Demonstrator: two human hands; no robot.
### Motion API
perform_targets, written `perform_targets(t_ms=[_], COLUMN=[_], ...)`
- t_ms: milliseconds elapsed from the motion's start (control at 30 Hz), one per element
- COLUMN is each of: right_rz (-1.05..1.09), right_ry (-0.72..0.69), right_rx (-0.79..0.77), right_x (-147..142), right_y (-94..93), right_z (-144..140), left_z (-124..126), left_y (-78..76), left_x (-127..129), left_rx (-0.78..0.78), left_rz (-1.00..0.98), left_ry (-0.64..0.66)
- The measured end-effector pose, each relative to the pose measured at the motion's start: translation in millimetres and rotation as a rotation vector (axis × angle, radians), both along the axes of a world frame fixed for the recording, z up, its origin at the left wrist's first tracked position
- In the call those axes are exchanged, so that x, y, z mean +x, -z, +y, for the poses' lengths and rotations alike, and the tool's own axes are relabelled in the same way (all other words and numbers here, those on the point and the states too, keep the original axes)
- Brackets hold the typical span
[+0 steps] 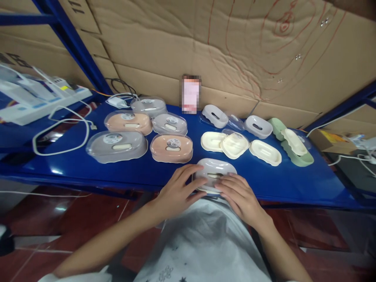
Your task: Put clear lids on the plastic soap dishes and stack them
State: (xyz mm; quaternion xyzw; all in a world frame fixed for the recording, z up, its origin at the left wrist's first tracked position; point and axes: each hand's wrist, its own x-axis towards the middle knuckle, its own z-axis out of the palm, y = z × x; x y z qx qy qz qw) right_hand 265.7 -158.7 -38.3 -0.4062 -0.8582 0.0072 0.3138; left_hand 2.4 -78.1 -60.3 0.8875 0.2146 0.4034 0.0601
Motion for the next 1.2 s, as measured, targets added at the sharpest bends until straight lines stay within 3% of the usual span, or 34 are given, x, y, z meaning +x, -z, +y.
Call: perform_targets(t_ms=[200,300,367,433,600,800,967,1067,1200], right_rz=[-0.021,-0.043,-0.135,-0.256,-0.275,-0.032,-0.092,-0.086,-0.039], right_ry=[-0.016,0.185,0.361,0.449,0.403,0.281,0.082,0.14,0.309], right_rx=[-0.115,-0.056,-0.003,0.006,0.009,0.075,0.065,0.055,-0.039], right_x=[13,35,49,60,68,37,-4,-5,18], right_y=[-0.3,-8.8,-13.2,-15.2,-23.8,-51.6,-49.2,-38.4,-24.7], right_z=[9,28,46,64,93,75,47,45,48], left_z=[2,3,2,2,2,0,0,1,1], left_y=[2.6,3.2,2.5,1.3,-0.7,4.2,4.8,1.2,-1.5], left_x=[0,-1,-1,-1,-2,-2,-2,-2,-1], left_rx=[-0.023,-0.043,-0.046,-0.044,-0.035,-0.054,-0.057,-0.049,-0.017], left_rz=[0.072,0.091,0.095,0.094,0.092,0.061,0.02,0.073,0.105], left_ry=[0.031,0.049,0.048,0.05,0.045,-0.004,-0.009,0.015,0.037])
